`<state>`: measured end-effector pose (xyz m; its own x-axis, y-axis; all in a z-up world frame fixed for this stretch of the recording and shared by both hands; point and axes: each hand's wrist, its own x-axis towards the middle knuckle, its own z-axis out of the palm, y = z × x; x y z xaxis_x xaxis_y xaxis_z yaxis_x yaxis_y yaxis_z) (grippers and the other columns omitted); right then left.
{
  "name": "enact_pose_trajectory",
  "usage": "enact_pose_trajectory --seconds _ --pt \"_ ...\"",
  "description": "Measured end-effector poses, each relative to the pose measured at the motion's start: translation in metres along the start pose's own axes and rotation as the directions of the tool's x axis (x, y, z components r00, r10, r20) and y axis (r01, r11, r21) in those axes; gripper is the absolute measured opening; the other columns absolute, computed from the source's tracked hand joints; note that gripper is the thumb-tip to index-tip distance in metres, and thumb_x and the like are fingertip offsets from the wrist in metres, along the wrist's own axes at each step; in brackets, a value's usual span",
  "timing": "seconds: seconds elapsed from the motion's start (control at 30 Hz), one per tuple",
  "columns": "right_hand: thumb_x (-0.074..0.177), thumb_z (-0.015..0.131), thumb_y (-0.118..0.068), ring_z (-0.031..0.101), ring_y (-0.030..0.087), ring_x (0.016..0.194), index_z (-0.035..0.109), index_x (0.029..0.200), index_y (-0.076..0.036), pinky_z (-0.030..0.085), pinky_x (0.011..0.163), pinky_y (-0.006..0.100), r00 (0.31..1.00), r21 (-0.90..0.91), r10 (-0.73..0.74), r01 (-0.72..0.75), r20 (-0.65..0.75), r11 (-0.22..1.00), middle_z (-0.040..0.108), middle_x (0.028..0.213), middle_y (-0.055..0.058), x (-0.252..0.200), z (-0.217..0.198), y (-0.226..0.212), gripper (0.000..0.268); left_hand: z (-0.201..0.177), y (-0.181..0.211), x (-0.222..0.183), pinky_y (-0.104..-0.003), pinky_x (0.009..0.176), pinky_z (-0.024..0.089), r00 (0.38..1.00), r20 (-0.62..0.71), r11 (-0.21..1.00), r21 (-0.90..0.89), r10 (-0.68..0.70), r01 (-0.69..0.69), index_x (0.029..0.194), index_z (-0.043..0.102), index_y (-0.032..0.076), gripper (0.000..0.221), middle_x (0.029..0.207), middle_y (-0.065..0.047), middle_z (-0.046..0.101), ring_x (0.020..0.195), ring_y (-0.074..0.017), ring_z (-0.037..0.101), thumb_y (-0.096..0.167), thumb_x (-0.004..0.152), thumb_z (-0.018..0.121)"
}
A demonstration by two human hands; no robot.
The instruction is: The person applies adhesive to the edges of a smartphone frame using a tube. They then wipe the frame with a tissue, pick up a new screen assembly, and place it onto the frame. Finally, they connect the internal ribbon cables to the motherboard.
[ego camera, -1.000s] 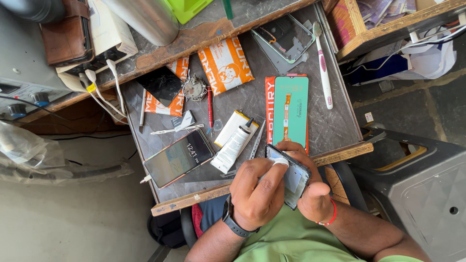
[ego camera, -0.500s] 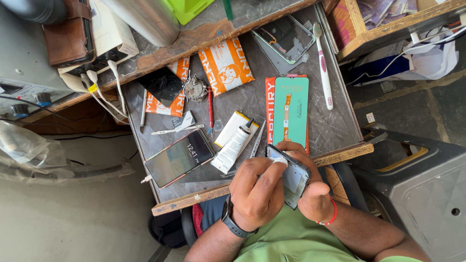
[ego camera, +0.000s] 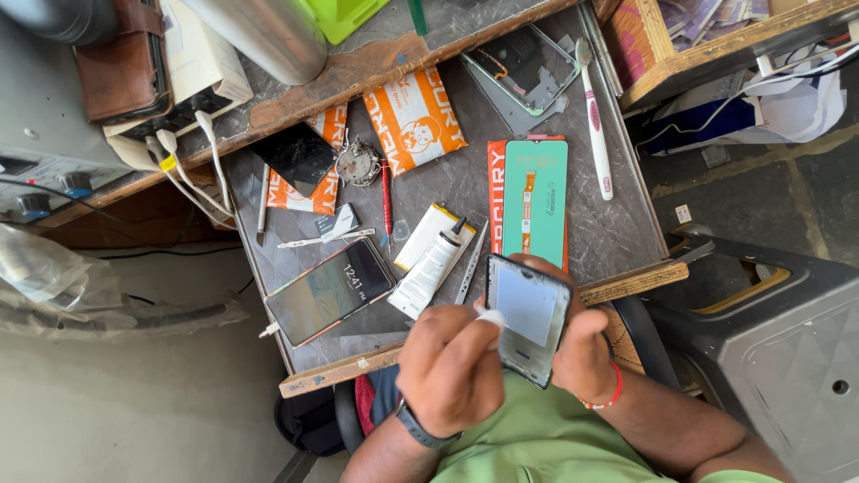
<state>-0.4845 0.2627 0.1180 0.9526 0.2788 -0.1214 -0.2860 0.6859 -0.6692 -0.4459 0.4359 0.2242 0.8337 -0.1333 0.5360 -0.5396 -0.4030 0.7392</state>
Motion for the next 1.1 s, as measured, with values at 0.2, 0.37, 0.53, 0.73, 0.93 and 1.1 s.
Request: enact_pose_trajectory --seconds 0.2,0.37,0.53,0.73,0.93,1.1 --pt "0.077 0.038 -0.093 0.068 0.041 0.106 0.047 0.147 -0.003 0.058 0.088 0.053 0.937 0.341 0.344 -0.343 0.06 0.875 0.065 0.124 0.025 0.01 -0.003 -0.017 0.114 -0.008 -0.026 -0.035 -0.033 0.072 0.056 0.887 0.045 0.585 -0.736 -0.461 0.341 0.103 0.067 -0.008 0.007 0.098 -0.017 0.067 0.08 -0.0215 0.068 -0.003 0.098 0.065" --pt "0.078 0.041 -0.091 0.07 0.042 0.101 0.043 0.149 -0.008 0.06 0.086 0.053 0.93 0.49 0.34 -0.362 0.137 0.793 0.063 0.119 0.025 0.014 0.007 -0.021 0.11 -0.013 -0.046 -0.05 -0.034 0.07 0.053 0.815 0.018 0.388 -0.873 -0.58 0.295 0.104 0.066 -0.01 0.012 0.097 -0.018 0.065 0.079 -0.0228 0.064 0.002 0.101 0.066" --pt "0.08 0.043 -0.091 0.068 0.042 0.103 0.044 0.154 -0.005 0.059 0.087 0.052 0.943 0.391 0.262 -0.325 0.208 0.861 0.063 0.122 0.027 0.01 0.014 -0.024 0.113 -0.02 -0.054 -0.053 -0.033 0.076 0.052 0.821 -0.103 0.555 -0.783 -0.561 0.28 0.106 0.066 -0.011 0.011 0.098 -0.018 0.064 0.082 -0.0212 0.063 0.0 0.102 0.064" --pt "0.088 0.048 -0.082 0.065 0.043 0.117 0.05 0.142 -0.015 0.061 0.091 0.058 0.941 0.299 0.089 -0.192 0.328 0.935 0.041 0.15 0.015 -0.004 0.02 -0.023 0.087 -0.032 -0.055 -0.051 -0.027 0.073 0.054 0.812 -0.149 0.801 -0.339 -0.564 0.494 0.101 0.066 -0.006 0.004 0.099 -0.012 0.066 0.082 -0.0153 0.066 -0.006 0.097 0.066" --pt "0.089 0.048 -0.081 0.061 0.041 0.125 0.048 0.152 -0.017 0.059 0.097 0.058 0.934 0.348 0.081 -0.208 0.348 0.914 0.038 0.154 0.017 -0.007 0.023 -0.02 0.089 -0.028 -0.06 -0.044 -0.026 0.065 0.051 0.801 -0.157 0.81 0.013 -0.578 0.587 0.096 0.067 0.001 0.015 0.08 -0.005 0.07 0.07 -0.0127 0.062 -0.001 0.087 0.078" --pt "0.081 0.044 -0.092 0.067 0.046 0.111 0.042 0.16 -0.008 0.058 0.092 0.056 0.964 0.258 0.207 -0.245 0.167 0.935 0.058 0.142 0.029 0.007 0.015 -0.029 0.115 -0.026 -0.061 -0.032 -0.035 0.066 0.053 0.891 0.087 0.881 0.22 -0.445 0.418 0.093 0.073 0.007 0.014 0.082 -0.009 0.071 0.073 -0.0243 0.068 0.003 0.082 0.08"
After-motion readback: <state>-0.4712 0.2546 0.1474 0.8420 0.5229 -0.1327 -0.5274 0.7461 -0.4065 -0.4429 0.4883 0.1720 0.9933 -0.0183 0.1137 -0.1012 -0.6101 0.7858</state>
